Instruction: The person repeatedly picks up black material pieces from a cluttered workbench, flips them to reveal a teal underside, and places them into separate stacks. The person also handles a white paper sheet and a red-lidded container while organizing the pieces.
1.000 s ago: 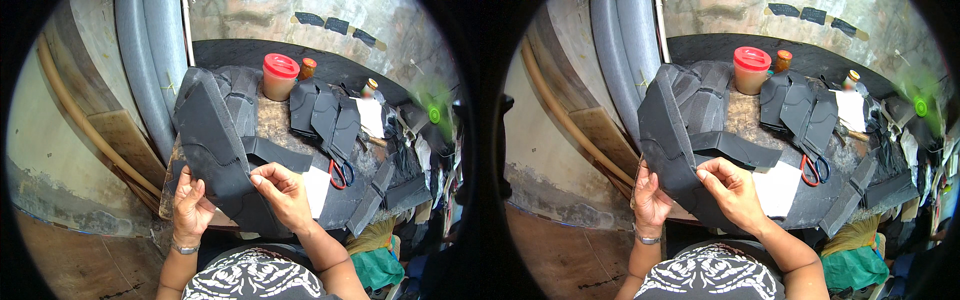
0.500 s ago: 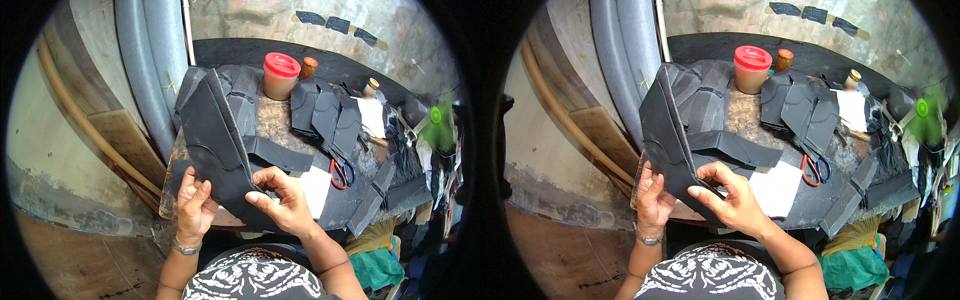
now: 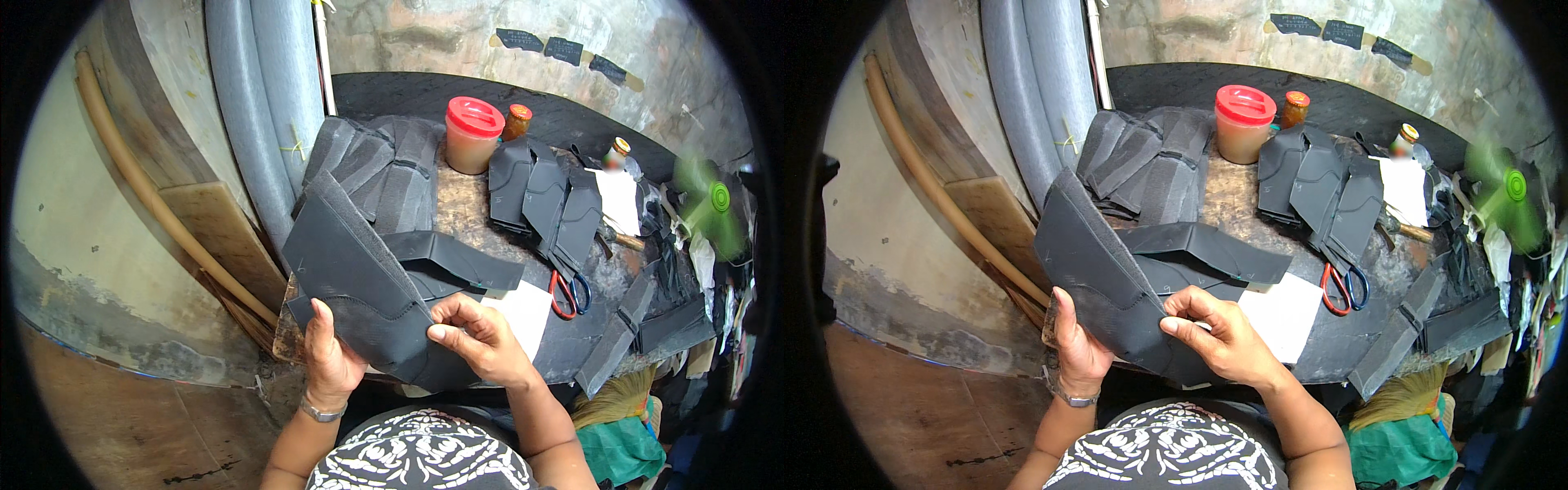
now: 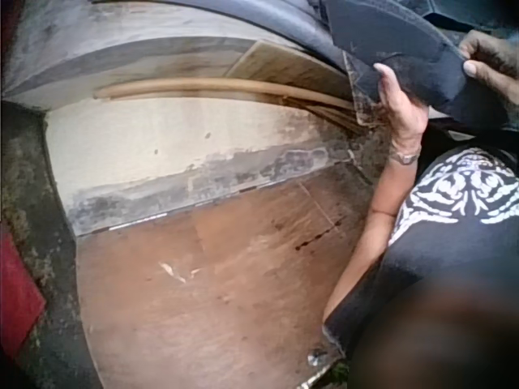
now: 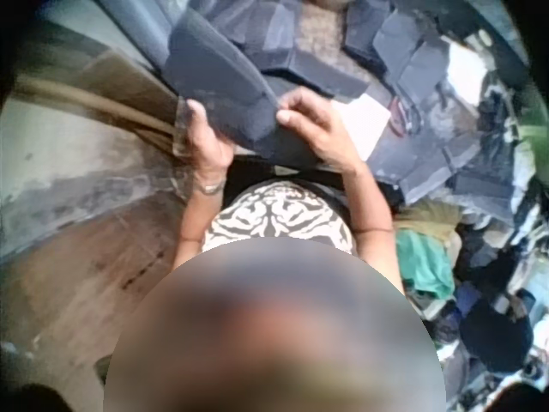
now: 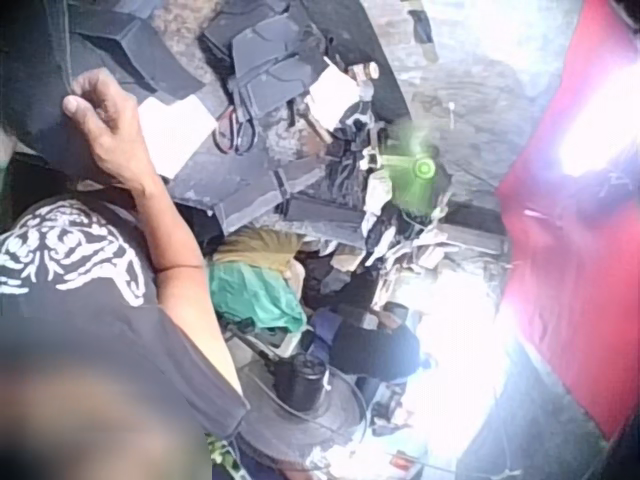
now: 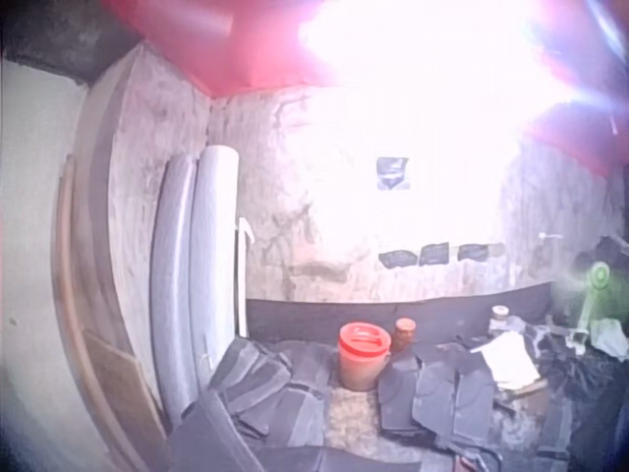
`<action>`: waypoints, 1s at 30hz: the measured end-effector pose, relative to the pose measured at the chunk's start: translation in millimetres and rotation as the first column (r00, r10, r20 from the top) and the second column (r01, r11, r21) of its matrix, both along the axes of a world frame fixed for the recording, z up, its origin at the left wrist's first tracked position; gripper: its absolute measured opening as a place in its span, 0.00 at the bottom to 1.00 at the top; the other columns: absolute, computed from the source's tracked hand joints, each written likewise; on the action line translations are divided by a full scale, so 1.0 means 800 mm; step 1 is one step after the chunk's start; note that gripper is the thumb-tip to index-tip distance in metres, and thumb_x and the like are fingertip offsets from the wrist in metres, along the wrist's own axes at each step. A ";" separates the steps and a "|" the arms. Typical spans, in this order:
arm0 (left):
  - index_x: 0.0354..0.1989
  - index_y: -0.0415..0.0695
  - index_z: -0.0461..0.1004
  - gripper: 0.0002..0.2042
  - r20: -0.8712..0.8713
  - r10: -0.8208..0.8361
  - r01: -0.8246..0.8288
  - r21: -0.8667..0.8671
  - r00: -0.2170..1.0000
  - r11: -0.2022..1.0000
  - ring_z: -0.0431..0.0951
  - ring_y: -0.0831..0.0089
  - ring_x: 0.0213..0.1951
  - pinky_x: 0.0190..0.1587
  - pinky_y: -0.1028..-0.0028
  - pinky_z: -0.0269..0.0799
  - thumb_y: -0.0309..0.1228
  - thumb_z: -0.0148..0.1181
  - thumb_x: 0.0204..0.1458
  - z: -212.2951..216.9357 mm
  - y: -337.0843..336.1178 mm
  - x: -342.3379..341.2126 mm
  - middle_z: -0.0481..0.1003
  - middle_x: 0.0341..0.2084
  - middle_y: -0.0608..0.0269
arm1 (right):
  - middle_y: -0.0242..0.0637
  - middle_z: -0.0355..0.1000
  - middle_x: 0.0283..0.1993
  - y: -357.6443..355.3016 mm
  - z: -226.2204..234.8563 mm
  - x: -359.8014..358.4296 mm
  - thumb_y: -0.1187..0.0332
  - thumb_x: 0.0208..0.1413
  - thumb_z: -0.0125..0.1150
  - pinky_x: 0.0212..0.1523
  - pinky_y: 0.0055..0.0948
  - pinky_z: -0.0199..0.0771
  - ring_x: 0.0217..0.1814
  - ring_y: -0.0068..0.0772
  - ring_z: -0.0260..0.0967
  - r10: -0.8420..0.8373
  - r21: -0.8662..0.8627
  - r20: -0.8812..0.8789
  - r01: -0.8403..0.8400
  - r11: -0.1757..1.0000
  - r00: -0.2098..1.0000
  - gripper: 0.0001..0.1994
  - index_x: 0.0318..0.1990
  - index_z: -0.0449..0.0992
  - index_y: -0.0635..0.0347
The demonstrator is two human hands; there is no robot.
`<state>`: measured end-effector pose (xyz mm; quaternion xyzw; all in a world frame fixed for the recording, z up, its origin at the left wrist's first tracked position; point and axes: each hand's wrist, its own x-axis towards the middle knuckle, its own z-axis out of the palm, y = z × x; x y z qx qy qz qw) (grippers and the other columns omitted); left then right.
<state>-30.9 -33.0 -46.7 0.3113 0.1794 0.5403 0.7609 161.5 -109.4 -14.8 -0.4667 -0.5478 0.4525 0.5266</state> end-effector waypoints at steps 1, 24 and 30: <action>0.62 0.40 0.62 0.30 -0.067 0.064 -0.063 0.014 0.996 0.998 0.73 0.66 0.55 0.59 0.63 0.69 0.53 0.49 0.63 0.002 -0.003 0.003 0.70 0.56 0.54 | 0.37 0.75 0.37 -0.001 -0.001 -0.001 0.68 0.62 0.61 0.44 0.27 0.72 0.40 0.23 0.71 0.007 -0.023 -0.021 -0.007 1.000 1.000 0.09 0.43 0.74 0.66; 0.56 0.41 0.67 0.23 -0.128 0.295 -0.297 0.005 0.947 0.955 0.73 0.66 0.53 0.58 0.66 0.69 0.47 0.52 0.63 0.018 -0.025 0.016 0.71 0.52 0.57 | 0.35 0.68 0.26 -0.013 0.036 -0.016 0.70 0.57 0.65 0.30 0.27 0.64 0.27 0.27 0.64 -0.066 0.060 0.220 0.054 0.997 0.973 0.09 0.31 0.72 0.65; 0.57 0.39 0.69 0.27 -0.189 -0.283 0.340 0.491 0.940 0.802 0.69 0.60 0.61 0.63 0.60 0.68 0.47 0.59 0.57 0.026 0.036 -0.006 0.68 0.57 0.50 | 0.36 0.72 0.31 -0.072 0.097 0.023 0.71 0.37 0.67 0.37 0.39 0.70 0.35 0.37 0.73 -0.389 0.459 0.829 -0.093 0.883 0.403 0.12 0.32 0.75 0.58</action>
